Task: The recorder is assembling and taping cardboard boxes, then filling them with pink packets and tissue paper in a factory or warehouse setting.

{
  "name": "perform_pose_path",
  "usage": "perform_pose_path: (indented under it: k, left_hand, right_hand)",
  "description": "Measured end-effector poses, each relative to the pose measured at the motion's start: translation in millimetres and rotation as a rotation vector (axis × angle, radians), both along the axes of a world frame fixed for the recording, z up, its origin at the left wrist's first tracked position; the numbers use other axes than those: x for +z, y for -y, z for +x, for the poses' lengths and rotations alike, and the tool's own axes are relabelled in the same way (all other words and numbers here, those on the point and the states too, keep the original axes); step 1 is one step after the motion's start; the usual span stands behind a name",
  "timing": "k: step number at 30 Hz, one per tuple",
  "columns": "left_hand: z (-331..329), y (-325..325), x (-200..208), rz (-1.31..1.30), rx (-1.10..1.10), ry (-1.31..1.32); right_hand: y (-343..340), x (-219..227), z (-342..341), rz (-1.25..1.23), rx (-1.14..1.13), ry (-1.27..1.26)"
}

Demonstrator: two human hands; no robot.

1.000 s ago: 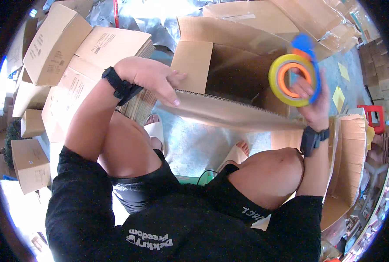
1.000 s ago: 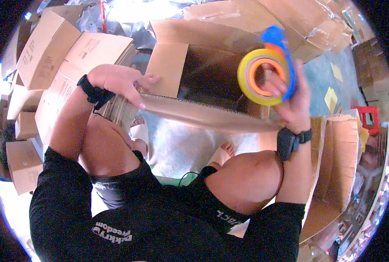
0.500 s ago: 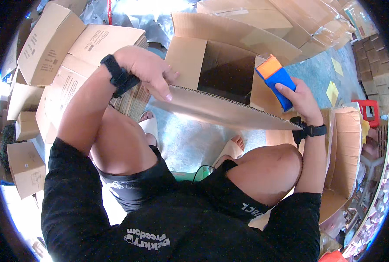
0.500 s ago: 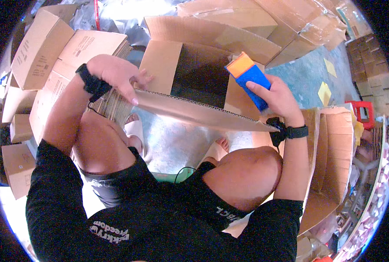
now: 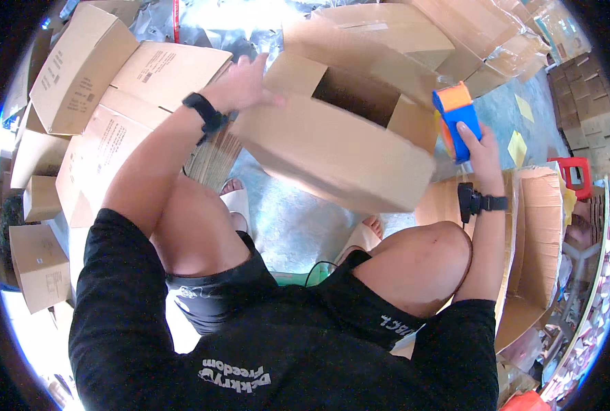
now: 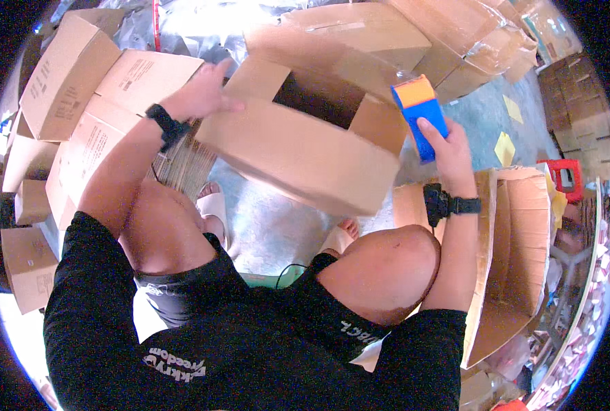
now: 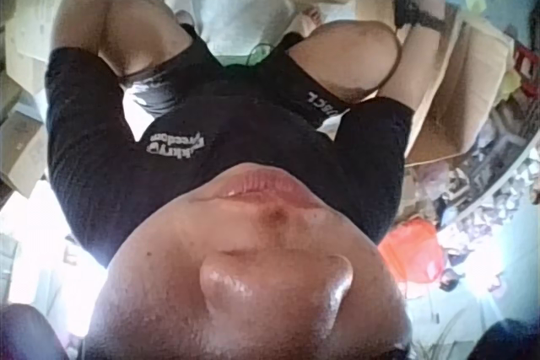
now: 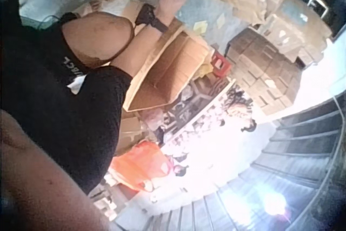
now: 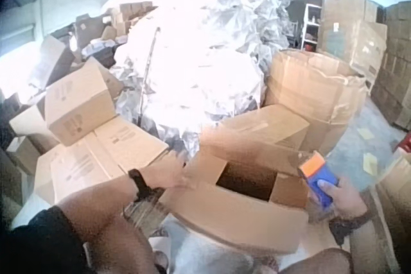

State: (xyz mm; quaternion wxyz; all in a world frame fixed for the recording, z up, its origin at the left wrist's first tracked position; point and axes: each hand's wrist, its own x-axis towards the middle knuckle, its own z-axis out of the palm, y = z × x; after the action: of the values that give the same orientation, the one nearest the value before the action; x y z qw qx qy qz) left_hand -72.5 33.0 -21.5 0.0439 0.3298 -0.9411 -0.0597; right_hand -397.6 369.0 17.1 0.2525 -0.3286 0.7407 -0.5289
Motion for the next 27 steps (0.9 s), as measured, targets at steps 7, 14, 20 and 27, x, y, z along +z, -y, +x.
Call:
perform_pose_path:
  k: [7, 14, 20, 27]
  left_hand:
    - [-8.9, -27.2, -35.2, 0.4, 0.198, 0.015]
    - [-1.9, -27.5, -36.5, 0.279, 0.157, -0.089]
    - [32.9, 6.6, -42.1, 0.252, 0.036, -0.159]
    - [21.6, -3.3, -37.3, 0.379, -0.267, -0.267]
  right_hand:
    - [2.8, 16.9, -19.8, -0.367, -0.296, -0.337]
    - [39.6, -1.2, -12.7, 0.02, -0.235, -0.522]
    - [3.5, 39.4, 14.0, 0.162, 0.15, 0.083]
    - [-0.3, 40.4, 62.3, 0.456, 1.021, 0.298]
